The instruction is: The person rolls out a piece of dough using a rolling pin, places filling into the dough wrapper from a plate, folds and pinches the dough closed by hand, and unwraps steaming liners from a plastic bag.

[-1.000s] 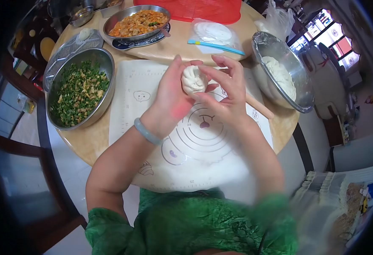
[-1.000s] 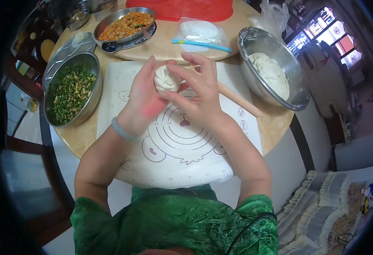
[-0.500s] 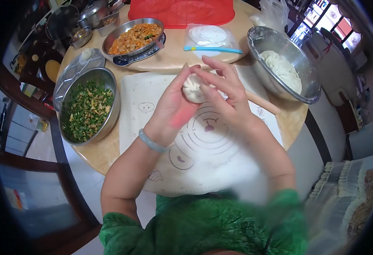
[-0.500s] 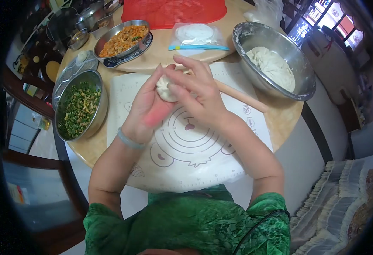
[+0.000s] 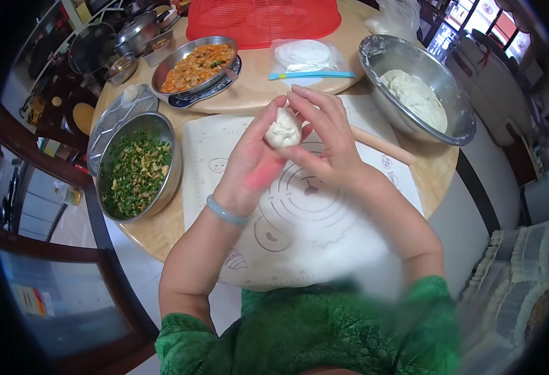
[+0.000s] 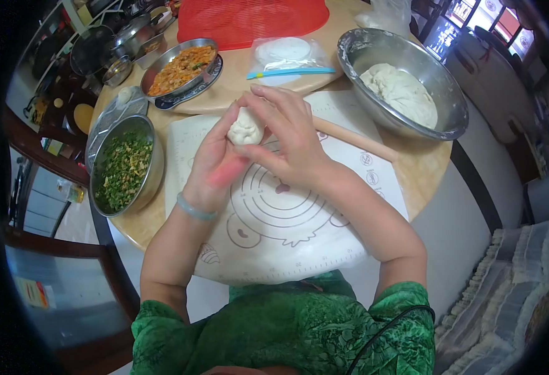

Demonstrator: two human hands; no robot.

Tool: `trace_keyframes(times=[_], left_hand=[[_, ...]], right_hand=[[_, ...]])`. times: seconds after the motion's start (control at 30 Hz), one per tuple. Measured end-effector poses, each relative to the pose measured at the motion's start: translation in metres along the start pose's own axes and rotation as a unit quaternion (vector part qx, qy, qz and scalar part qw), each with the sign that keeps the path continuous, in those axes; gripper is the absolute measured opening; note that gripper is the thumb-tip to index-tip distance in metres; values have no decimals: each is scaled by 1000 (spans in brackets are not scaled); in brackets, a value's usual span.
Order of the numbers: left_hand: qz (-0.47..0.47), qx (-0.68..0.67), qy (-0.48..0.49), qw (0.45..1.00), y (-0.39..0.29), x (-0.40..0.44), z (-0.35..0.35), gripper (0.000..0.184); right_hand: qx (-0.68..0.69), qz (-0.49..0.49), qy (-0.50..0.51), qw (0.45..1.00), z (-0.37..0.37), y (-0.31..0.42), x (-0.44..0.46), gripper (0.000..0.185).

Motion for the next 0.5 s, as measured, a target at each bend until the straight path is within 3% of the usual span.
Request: trace_keyframes(times=[0.13,0.3,0.5], left_hand=[[49,-21,38,998,2,-8,-16,44],[36,-27,-8,999,5,-8,-14,49],[56,-64,-26,996,9,-7,-3,49]], right_hand=[[-31,17,17,999,2,3,0,66],[-93,52,52,993,-6,10,-2,57],[-74,80,45,993,-14,3,-8,54]])
Point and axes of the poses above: each hand's wrist, its own x-axis towards the middle knuckle, its own z-axis out of the back of the hand, y = z × x, the point moved 7 cm from there along x, towards the middle knuckle, and after that the axes turned 10 degrees about -z, right-handed, at the moved point
